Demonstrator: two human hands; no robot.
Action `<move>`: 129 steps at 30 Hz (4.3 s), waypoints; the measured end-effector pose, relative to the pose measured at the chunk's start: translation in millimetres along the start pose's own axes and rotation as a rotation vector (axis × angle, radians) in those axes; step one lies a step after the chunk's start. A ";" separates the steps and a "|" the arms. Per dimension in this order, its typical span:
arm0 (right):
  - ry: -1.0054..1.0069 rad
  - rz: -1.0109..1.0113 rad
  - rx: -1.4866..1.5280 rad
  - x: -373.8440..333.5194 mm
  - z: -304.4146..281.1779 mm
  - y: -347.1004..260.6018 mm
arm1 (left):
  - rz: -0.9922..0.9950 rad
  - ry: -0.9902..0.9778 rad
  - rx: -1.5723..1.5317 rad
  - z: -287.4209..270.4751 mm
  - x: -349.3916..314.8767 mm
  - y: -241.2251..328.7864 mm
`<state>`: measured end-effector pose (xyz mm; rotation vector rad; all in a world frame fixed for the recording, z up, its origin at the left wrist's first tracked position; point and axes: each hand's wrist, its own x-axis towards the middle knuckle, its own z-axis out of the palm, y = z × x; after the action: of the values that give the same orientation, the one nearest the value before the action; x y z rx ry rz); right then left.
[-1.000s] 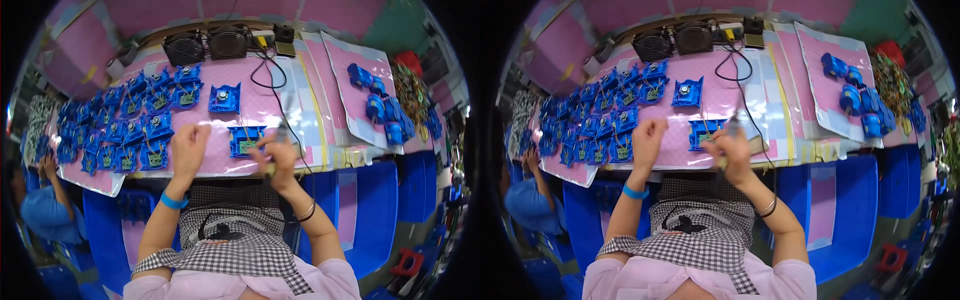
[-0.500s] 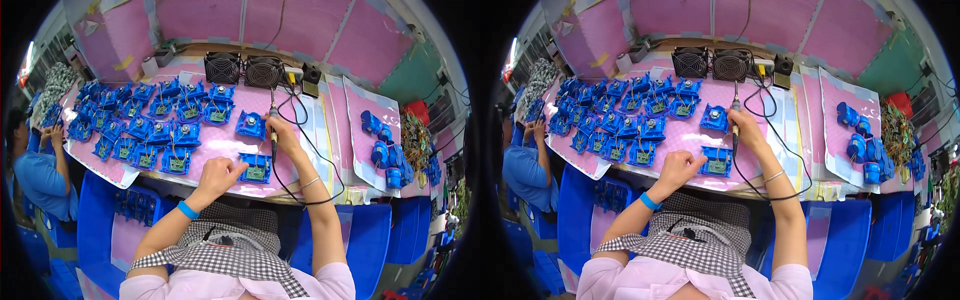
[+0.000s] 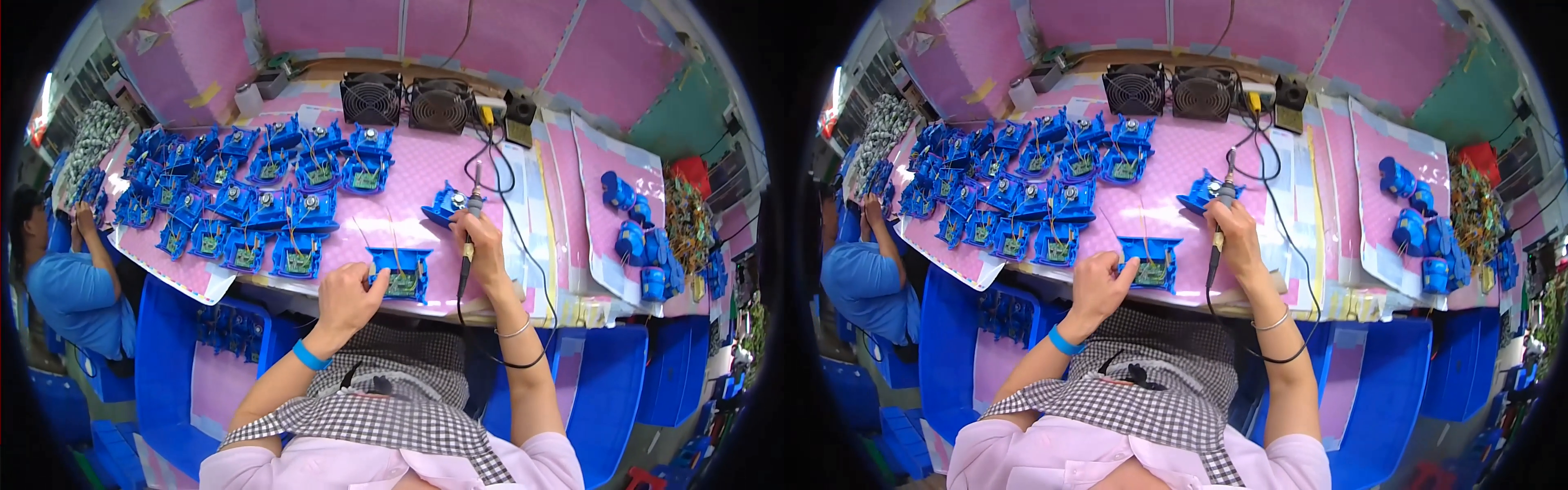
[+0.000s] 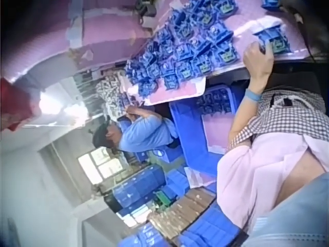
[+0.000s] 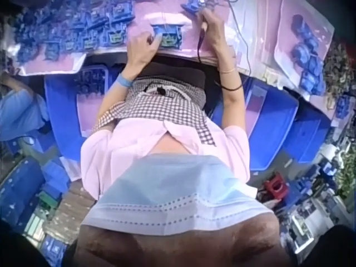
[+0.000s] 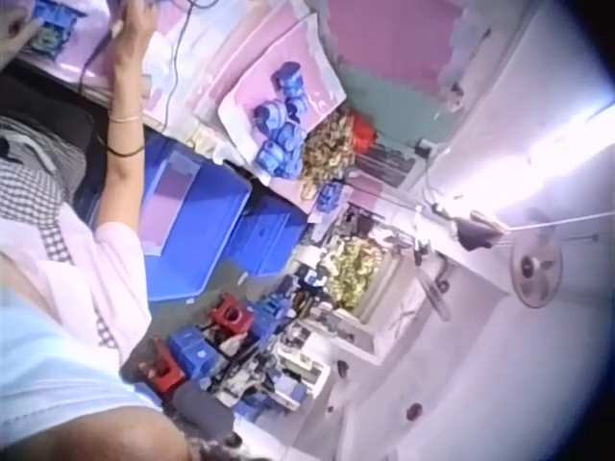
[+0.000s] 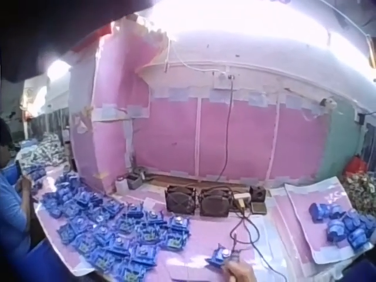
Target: Soldering electronic components onto blue plastic fan housings at a factory workbench.
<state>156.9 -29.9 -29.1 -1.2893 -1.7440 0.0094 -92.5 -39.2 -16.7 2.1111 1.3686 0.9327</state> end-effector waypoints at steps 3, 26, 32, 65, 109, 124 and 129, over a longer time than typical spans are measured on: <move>-0.148 0.099 0.230 -5.3 -5.0 -26.7 | 0.002 0.031 0.033 15.5 0.5 1.5; 0.237 0.678 0.655 -51.9 -21.7 -69.5 | 0.201 -0.120 -0.151 8.0 66.3 13.1; 0.233 0.685 0.637 -49.7 -19.5 -68.1 | 0.221 -0.105 -0.078 15.8 71.6 11.5; 0.162 0.654 0.439 -35.9 -43.2 -49.4 | 0.359 -0.139 0.010 41.3 75.3 30.1; 0.151 0.658 0.441 -36.5 -42.8 -47.3 | 0.171 -0.168 -0.166 35.7 70.5 25.9; 0.196 0.662 0.460 -38.1 -42.2 -48.2 | 0.178 -0.200 -0.058 45.5 67.7 32.5; 0.188 0.663 0.465 -38.4 -41.9 -47.4 | 0.188 -0.183 -0.067 47.9 67.4 30.7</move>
<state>150.1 -100.3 -7.3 -1.3958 -1.0101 0.6158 -19.5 9.5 -7.9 2.2411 1.0498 0.8192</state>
